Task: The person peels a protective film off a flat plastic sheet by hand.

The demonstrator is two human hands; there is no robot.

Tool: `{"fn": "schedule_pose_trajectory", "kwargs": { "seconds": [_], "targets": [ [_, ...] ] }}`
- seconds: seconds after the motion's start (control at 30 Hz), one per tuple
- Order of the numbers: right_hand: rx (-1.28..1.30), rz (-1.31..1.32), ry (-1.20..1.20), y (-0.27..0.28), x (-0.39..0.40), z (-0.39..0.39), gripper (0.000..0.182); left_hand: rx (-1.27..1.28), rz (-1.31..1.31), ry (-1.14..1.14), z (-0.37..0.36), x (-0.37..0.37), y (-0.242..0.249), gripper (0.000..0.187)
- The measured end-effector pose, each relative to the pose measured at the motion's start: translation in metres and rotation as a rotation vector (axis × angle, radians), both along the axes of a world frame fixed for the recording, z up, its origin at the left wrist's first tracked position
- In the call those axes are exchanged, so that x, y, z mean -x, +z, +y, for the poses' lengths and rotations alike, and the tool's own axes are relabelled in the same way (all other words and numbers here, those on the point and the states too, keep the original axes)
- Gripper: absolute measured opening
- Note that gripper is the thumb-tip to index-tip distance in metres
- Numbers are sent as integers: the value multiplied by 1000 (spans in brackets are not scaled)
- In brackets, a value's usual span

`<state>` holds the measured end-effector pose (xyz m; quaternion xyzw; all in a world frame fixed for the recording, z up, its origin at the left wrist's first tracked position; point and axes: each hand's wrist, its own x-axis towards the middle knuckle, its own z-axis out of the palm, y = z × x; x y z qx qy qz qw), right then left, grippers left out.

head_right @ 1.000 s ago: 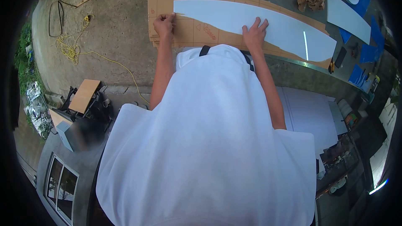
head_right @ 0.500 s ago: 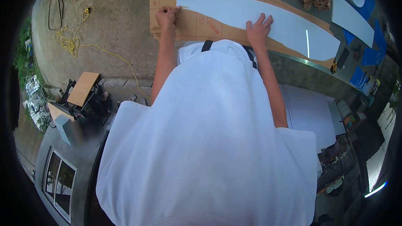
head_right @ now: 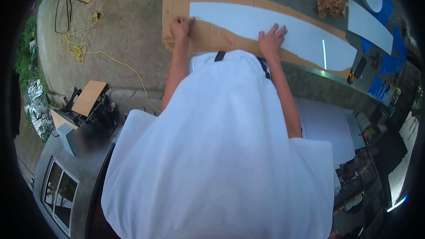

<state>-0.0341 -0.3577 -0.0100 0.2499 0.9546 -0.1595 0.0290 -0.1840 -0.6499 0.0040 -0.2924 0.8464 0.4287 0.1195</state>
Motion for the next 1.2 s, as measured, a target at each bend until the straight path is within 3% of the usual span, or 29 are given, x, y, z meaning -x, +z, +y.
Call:
{"fn": "schedule_pose_trajectory", "kwargs": {
  "seconds": [0.13, 0.23, 0.3, 0.4, 0.43, 0.57, 0.6, 0.83, 1.0, 1.2],
  "targets": [
    [56, -68, -50, 23, 13, -7, 69, -190, -79, 25, -1, -5, 7, 40],
    [-142, -217, -77, 46, 32, -26, 57, -316, -50, 4, -9, -7, 9, 37],
    [154, 97, 385, 41, 49, -29, 38, -395, -22, -25, -14, -11, 10, 34],
    [262, 26, 683, 59, 91, -77, 24, -439, 60, -94, -26, -26, 0, 27],
    [254, 2, 789, 60, 104, -92, 23, -303, 134, -203, -27, -35, -8, 33],
    [297, 72, 885, 43, 138, -141, 25, 57, 359, -454, -19, -55, 0, 59],
    [266, 87, 879, 39, 144, -149, 25, 75, 355, -427, -18, -58, 4, 59],
    [177, 38, 983, 31, 158, -158, 18, 20, 338, -466, -21, -64, 14, 65],
    [-97, 109, 1069, 33, 151, -167, 12, 36, 375, -496, -21, -64, 12, 66],
    [-77, 52, 1026, 33, 149, -171, 17, -25, 332, -495, -24, -58, 15, 67]
  ]
}}
